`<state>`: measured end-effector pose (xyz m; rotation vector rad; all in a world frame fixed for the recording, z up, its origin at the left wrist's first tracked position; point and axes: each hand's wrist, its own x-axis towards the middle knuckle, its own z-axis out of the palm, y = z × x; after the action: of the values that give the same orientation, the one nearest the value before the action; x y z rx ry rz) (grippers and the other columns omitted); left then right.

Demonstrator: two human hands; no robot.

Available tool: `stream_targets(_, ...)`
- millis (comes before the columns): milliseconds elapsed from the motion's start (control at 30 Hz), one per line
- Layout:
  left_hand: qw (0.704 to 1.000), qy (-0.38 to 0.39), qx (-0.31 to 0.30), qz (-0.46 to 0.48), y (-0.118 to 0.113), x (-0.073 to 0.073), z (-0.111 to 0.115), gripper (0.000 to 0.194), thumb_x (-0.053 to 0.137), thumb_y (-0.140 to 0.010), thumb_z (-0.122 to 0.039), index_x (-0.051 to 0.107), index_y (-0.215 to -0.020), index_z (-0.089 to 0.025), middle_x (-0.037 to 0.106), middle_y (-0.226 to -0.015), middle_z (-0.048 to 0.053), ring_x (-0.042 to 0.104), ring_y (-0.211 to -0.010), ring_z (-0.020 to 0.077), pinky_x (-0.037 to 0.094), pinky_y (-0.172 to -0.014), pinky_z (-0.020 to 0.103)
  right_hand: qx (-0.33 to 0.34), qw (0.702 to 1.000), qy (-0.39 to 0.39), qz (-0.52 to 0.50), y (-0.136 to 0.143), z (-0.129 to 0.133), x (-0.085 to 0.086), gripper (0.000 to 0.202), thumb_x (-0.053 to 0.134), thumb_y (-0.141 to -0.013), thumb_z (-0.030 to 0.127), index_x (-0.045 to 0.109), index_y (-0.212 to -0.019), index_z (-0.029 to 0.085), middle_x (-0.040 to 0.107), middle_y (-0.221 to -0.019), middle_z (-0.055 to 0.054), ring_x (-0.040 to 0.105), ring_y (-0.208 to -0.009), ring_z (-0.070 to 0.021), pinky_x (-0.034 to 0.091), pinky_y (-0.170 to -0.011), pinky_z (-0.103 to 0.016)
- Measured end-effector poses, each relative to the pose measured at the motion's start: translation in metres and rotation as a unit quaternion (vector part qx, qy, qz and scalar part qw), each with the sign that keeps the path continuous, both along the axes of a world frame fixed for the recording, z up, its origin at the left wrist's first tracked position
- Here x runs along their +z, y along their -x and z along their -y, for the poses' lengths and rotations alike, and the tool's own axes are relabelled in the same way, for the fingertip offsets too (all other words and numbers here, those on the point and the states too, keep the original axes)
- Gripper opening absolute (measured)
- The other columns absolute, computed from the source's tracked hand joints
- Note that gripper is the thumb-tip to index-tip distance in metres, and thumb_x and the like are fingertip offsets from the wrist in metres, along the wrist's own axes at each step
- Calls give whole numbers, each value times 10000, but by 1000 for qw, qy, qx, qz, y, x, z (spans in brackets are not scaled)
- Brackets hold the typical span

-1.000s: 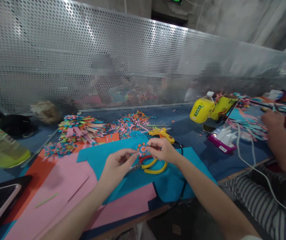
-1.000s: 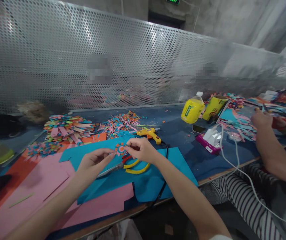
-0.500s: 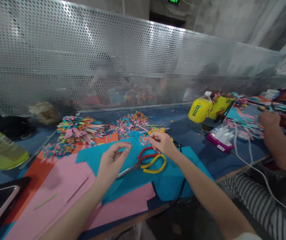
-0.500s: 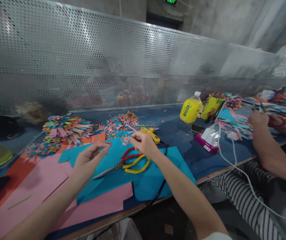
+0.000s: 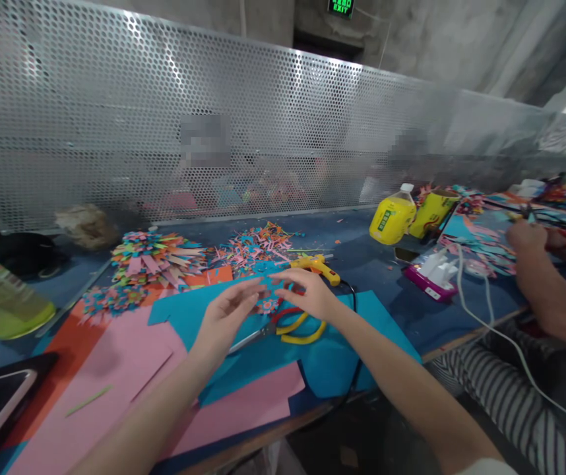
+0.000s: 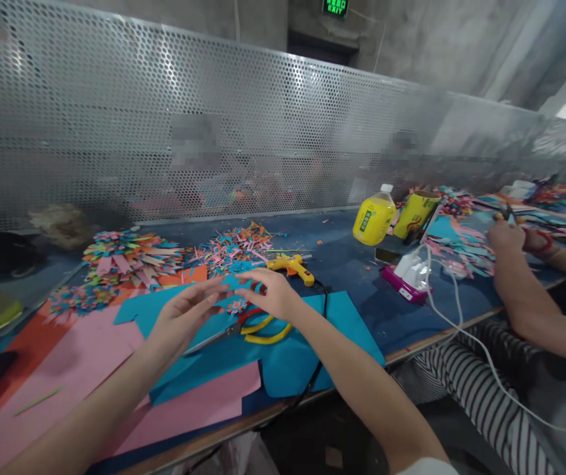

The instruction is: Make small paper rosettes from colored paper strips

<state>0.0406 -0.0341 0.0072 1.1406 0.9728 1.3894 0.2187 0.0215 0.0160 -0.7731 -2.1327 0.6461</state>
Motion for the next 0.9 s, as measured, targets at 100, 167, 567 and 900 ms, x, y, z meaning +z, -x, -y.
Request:
stream_targets(100,999,-1,-26,-26,-1,-4,-1,372,631,-712,-361,619,-1040,-185,669,-1001,90,609,-933,219,509,-731,297,21,999,30,4,3,2,-1,257,569,-782,350,637,-934,154,646,-872,-60,584,-741,-127,458,-665,-232)
stream_targets(167,998,-9,-31,-57,-1,-5,-2,353,603,-733,-382,632,-1020,-178,666,-1017,90,606,-935,218,511,-736,299,21,999,47,4,4,2,-2,215,569,-782,339,660,-845,154,656,-787,-44,590,-704,-128,447,-619,-215)
stream_targets(567,980,-42,-8,-192,5,7,0,328,550,-762,-396,629,-985,-170,682,-937,68,613,-907,214,516,-704,298,12,998,58,-17,-2,0,0,178,549,-794,248,698,-834,159,692,-793,-49,624,-719,-142,473,-650,-217)
stream_targets(900,977,-52,-24,-203,5,4,-3,296,524,-785,-385,586,-990,-180,664,-950,66,597,-923,202,482,-712,285,-6,996,72,-60,-4,1,2,269,485,-831,284,654,-1002,163,685,-881,-64,618,-630,-124,493,-572,-228)
